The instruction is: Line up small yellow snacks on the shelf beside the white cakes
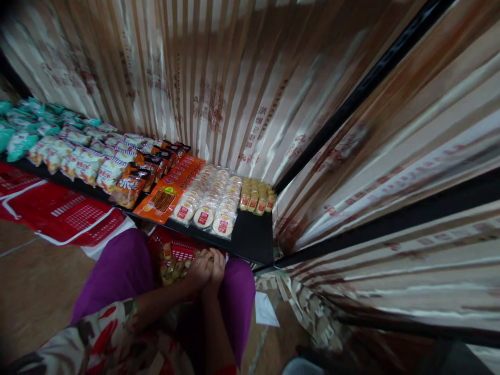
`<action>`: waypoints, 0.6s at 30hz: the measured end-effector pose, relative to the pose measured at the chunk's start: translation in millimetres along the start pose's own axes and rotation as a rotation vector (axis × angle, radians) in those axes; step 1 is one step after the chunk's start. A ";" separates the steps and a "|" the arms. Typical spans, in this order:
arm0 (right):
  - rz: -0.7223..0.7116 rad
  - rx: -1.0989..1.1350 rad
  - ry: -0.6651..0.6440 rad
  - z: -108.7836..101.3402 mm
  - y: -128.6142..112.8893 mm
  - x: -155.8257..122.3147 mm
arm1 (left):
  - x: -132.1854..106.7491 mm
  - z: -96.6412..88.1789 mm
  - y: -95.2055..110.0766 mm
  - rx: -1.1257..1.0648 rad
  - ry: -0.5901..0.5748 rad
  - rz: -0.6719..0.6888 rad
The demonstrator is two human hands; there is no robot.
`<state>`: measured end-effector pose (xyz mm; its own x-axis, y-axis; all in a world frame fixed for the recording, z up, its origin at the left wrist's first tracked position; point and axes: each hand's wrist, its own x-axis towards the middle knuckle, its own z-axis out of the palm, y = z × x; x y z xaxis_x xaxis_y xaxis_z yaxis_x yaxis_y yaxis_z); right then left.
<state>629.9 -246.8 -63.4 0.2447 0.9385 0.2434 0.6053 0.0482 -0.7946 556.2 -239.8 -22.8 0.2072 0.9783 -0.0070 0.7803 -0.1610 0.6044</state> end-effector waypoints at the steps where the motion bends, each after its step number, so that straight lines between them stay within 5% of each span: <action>1: 0.004 0.005 -0.030 2.9 0.2 -3.1 | -2.5 -5.4 -7.1 -0.026 -0.032 -0.035; 7: 0.062 -0.058 -0.220 23.6 -5.3 -17.8 | -12.6 -19.5 -33.8 0.035 -0.166 -0.148; 12: 0.088 -0.206 -0.513 38.5 -10.4 -18.8 | -16.4 -16.1 -61.0 0.148 -0.263 -0.167; 18: 0.122 -0.225 -0.711 53.8 -7.0 -22.5 | -20.9 -9.0 -96.2 0.210 -0.364 -0.126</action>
<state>579.4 -249.9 -93.3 -0.1814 0.9309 -0.3171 0.7638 -0.0698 -0.6417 471.5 -243.5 -73.6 0.2678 0.8881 -0.3736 0.9080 -0.1030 0.4061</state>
